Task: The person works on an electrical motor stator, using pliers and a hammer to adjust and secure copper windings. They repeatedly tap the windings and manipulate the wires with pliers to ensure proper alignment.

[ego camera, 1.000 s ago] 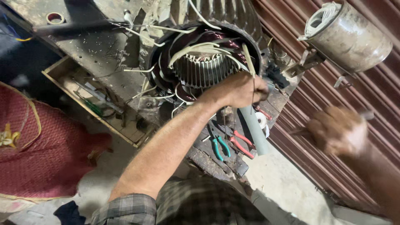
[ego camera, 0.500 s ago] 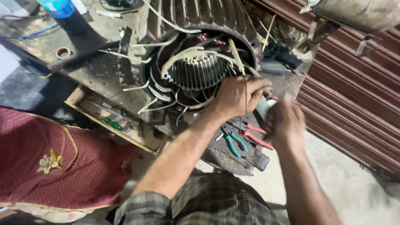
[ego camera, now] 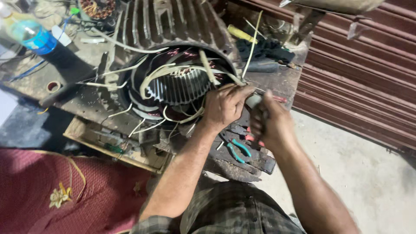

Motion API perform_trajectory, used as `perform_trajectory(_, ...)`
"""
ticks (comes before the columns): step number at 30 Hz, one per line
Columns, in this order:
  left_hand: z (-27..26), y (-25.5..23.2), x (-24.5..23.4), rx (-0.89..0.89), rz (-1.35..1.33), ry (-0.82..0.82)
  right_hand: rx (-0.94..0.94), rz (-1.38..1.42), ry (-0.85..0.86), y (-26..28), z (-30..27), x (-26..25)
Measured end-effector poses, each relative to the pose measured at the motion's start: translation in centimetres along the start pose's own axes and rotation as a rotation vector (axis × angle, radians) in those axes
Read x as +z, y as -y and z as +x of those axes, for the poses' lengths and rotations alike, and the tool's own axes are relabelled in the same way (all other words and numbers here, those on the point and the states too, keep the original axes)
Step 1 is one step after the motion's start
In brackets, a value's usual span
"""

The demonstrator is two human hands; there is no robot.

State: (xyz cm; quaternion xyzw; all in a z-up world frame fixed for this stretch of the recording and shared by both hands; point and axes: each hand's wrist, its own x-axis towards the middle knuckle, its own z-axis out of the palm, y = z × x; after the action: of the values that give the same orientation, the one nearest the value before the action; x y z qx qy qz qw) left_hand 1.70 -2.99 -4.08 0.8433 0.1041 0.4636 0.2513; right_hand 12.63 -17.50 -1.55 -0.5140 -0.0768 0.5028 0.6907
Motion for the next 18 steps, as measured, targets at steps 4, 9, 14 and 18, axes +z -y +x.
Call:
perform_trajectory(4,0.0,-0.7,-0.7,0.032,-0.016,-0.031,-0.114,-0.038,-0.196,2.9,-4.3,-4.6)
perform_trajectory(9,0.5,-1.1,-0.7,0.043,0.005,-0.028,0.066,-0.177,-0.223,-1.8,-0.8,-1.4)
perform_trajectory(14,0.9,-1.2,-0.9,0.03,0.022,-0.04,-0.141,-0.258,-0.05,-0.5,2.2,0.4)
perform_trajectory(18,0.4,-1.6,0.1,-0.002,-0.022,-0.143,-0.286,-0.121,-0.158,1.9,-1.5,-6.4)
